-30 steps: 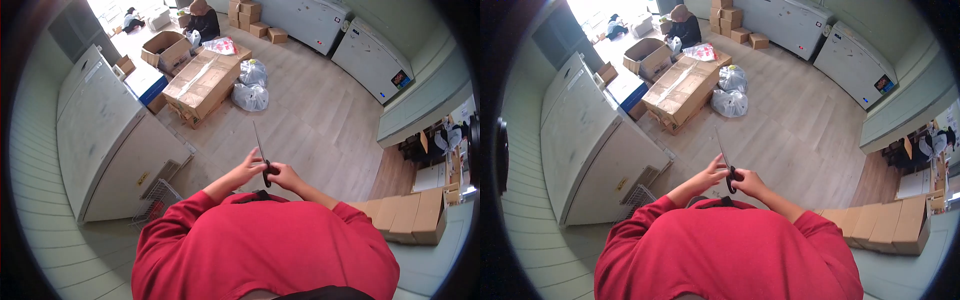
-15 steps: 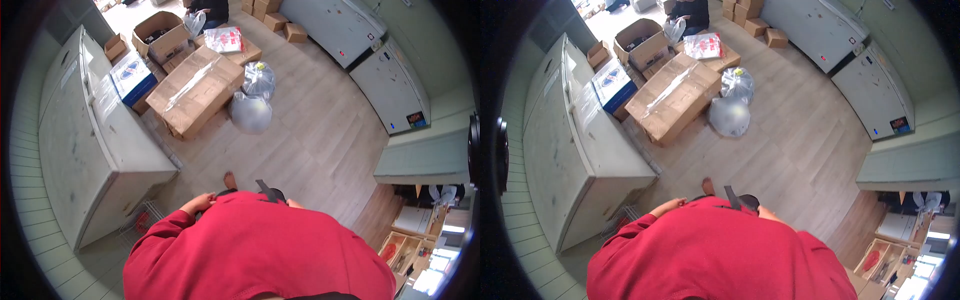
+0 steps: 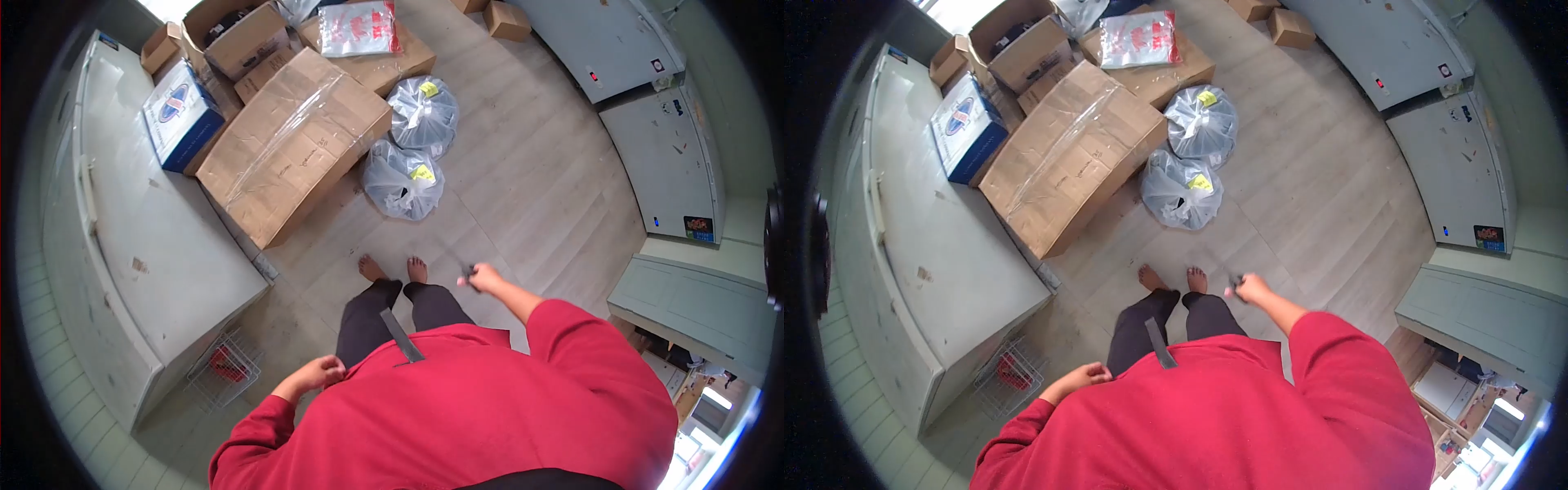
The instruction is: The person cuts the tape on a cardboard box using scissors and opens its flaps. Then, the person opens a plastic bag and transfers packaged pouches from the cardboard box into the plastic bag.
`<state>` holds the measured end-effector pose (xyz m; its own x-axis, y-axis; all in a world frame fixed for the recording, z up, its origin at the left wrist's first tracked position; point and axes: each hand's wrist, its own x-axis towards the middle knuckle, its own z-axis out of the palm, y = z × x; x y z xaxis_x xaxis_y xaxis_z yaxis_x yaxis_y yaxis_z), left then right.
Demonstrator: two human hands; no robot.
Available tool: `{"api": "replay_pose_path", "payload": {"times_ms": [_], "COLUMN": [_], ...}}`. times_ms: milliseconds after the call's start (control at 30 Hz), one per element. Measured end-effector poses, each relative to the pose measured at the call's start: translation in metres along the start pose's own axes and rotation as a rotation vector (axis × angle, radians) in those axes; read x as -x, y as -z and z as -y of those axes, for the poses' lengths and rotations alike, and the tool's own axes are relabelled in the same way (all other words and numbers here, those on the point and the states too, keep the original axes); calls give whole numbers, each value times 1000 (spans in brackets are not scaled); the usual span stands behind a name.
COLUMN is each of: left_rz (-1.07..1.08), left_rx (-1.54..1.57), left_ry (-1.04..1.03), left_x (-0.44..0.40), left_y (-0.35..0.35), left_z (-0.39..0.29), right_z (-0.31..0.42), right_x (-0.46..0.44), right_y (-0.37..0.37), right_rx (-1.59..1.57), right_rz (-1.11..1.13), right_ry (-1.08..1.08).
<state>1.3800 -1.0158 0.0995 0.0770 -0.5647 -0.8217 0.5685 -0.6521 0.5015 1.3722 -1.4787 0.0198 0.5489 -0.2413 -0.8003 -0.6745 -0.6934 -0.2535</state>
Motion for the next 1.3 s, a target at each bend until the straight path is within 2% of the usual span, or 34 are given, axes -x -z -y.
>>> {"api": "replay_pose_path", "payload": {"times_ms": [67, 133, 167, 233, 267, 300, 333, 400, 533, 633, 700, 800, 867, 933, 1000, 1100, 1233, 1300], "left_rz": [-210, -712, -977, -1211, -1292, -1376, -1376, -1409, -1537, -1632, -1653, -1676, -1649, -1652, -1607, -1610, -1610, -1606], "left_rx": [68, -624, -812, -944, -994, -1041, -1031, -1153, -1203, -1226, -1228, -1231, -1185, -1185, -1180, -1188, -1216, -1214], "left_ry": [87, -237, -298, -279, -296, -309, -311, -135, -182, -285, -285, -311, -339, -330, -337, -323, -314, -300], "left_x": [-29, -82, -106, -155, -177, -197, -214, -245, -305, -305, -306, -306, -303, -302, -300, -300, -300, -301], "left_y": [40, 110, 140, 199, 221, 239, 250, 265, 291, 292, 291, 288, 286, 285, 285, 285, 285, 284], "left_z": [-24, -30, -45, -80, -99, -112, -124, -137, -101, -98, -96, -95, -93, -94, -94, -92, -95, -94], "right_z": [-3, 20, 30, 61, 64, 66, 68, 76, 83, -39, -27, -27, -33, -25, -17, -37, -32, -48], "right_x": [-70, -128, -144, -198, -232, -270, -304, -345, -421, -584, -570, -550, -534, -504, -493, -532, -463, -465], "right_y": [7, 23, 20, 21, 11, 0, -10, -31, -57, -129, -103, -50, -15, 16, 34, 63, 89, 106], "right_rx": [-84, -244, -225, -648, -642, -766, -893, -920, -1073, -1026, -1293, -1656, -1754, -1780, -1570, -1505, -1268, -1195], "right_rz": [-215, -192, -178, -121, -120, -35, 44, 33, -13, -58, -210, -568, -723, -765, -884, -983, -1065, -1106], "right_ry": [-150, -408, -419, -518, -529, -546, -555, -584, -653, -455, -499, -561, -595, -570, -426, -354, -409, -407]}}
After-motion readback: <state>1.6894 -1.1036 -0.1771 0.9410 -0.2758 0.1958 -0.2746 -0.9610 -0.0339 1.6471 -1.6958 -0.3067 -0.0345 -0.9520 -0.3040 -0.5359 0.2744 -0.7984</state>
